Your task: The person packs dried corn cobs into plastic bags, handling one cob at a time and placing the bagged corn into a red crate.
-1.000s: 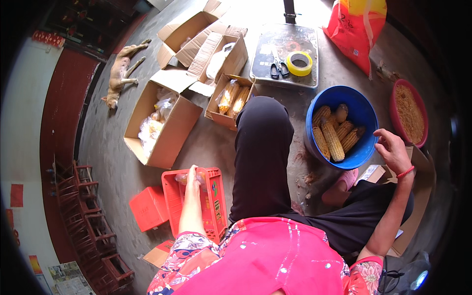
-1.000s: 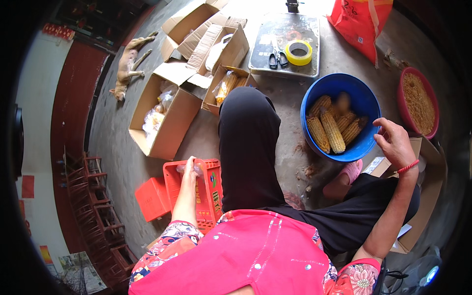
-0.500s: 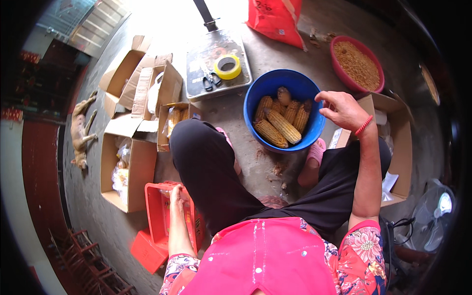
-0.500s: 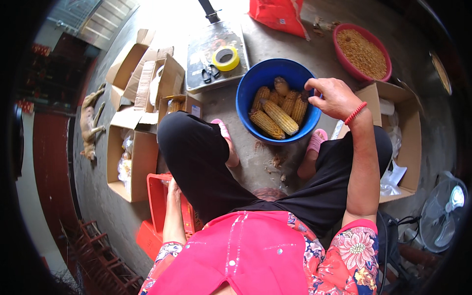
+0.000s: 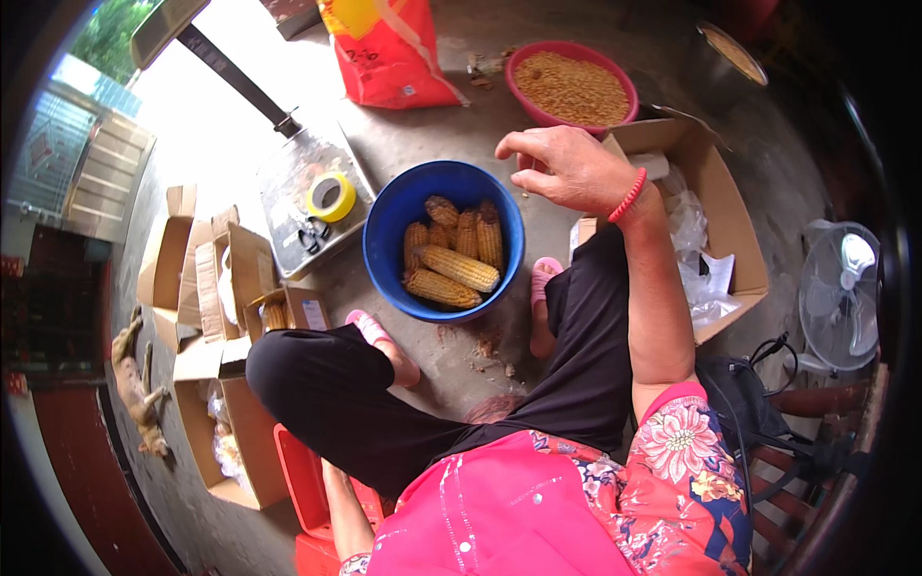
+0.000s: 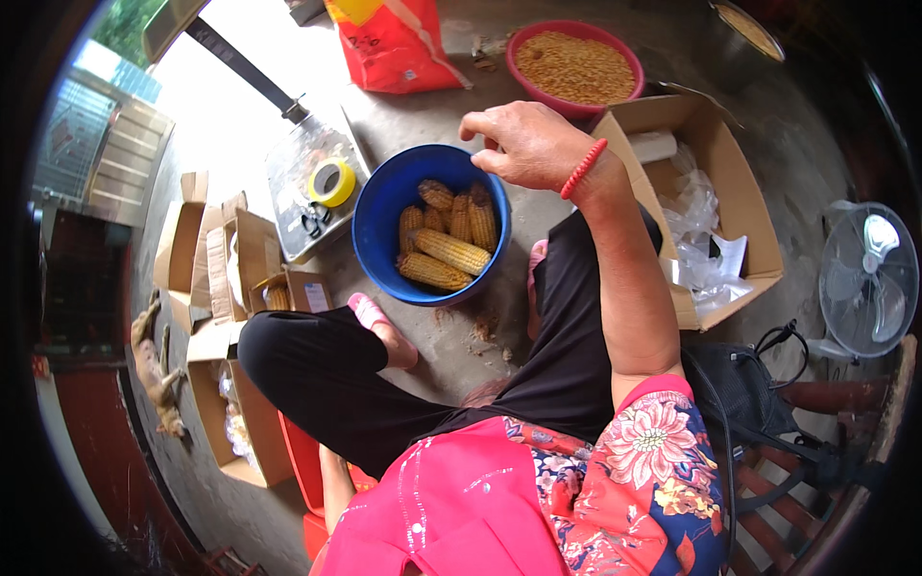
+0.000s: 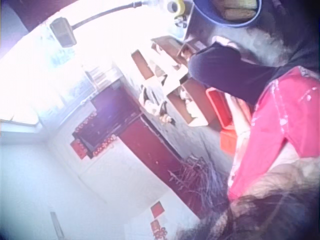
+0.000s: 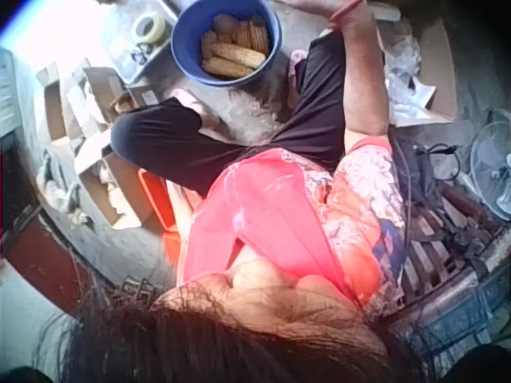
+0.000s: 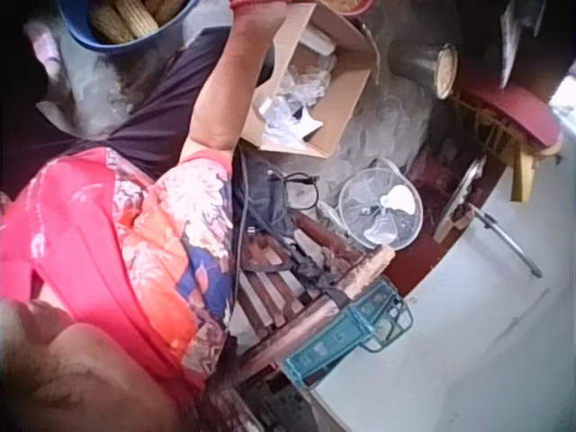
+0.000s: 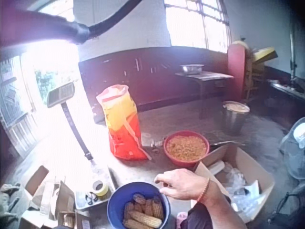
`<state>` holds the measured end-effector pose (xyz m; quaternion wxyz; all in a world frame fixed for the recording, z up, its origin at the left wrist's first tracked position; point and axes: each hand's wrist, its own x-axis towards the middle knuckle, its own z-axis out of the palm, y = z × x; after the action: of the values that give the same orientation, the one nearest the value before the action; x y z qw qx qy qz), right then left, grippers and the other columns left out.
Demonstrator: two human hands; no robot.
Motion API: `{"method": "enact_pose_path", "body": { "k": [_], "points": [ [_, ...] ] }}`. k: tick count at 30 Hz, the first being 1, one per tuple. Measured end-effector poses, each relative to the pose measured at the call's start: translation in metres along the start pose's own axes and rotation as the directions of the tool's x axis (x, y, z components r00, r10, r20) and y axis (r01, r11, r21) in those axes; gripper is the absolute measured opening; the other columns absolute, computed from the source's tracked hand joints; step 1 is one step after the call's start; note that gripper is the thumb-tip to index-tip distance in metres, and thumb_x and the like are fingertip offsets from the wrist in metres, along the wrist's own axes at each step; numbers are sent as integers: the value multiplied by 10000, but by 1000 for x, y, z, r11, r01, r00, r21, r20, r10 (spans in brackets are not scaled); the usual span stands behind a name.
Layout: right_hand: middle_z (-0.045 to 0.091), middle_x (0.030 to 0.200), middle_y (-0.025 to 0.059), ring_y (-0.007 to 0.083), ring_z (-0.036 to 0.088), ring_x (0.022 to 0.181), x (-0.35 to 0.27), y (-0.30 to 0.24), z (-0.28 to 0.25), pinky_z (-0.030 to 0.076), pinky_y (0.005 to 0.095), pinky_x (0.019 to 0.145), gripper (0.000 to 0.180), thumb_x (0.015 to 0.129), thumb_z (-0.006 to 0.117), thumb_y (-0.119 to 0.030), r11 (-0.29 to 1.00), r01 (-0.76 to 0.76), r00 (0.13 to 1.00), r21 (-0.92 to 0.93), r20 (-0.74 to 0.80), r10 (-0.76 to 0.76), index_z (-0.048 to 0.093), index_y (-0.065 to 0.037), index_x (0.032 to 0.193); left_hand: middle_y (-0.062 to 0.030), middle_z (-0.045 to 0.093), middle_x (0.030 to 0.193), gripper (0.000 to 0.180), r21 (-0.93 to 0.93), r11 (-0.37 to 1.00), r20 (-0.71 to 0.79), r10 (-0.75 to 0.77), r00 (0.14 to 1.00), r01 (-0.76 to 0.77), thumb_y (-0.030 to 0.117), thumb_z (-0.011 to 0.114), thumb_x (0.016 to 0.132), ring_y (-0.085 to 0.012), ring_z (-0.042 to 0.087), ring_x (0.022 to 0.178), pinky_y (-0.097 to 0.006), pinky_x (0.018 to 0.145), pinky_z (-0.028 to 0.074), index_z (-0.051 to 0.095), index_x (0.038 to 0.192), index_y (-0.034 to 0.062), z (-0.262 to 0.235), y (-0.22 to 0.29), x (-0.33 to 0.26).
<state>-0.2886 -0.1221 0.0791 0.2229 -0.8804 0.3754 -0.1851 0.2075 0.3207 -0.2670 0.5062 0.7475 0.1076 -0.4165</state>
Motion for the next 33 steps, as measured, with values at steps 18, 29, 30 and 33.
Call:
{"method": "enact_pose_path", "body": {
  "k": [18,29,30,33],
  "points": [
    [673,838,100,216,644,805,-208,266,62,497,331,730,161,738,586,-141,624,-683,384,380,-540,749,663,-75,862,-36,556,757,246,141,986,-61,99,993,-90,-25,534,677,-127,523,596,-245,485,414,576,918,6,15,13,-34],
    [544,1181,242,376,555,1053,-353,321,143,439,420,883,463,736,585,-272,-58,-996,-52,68,91,995,591,28,1089,-36,562,783,272,164,977,-74,149,986,-135,-37,523,691,-120,525,615,-236,495,415,579,953,8,23,-10,-61],
    [521,1208,256,389,552,1050,-361,329,150,444,425,870,534,719,610,-297,-33,-998,-20,55,212,977,569,58,1116,-36,562,785,275,161,975,-82,167,982,-153,-38,521,692,-119,525,616,-235,496,415,579,957,8,20,-9,-65],
    [579,1139,219,330,562,1076,-421,366,169,443,405,893,365,776,512,-176,-208,-978,-199,27,199,960,618,-6,1081,-36,564,792,282,154,957,-73,261,963,-248,-41,518,696,-117,526,621,-232,499,415,580,966,8,29,-1,-58]
  ]
}}
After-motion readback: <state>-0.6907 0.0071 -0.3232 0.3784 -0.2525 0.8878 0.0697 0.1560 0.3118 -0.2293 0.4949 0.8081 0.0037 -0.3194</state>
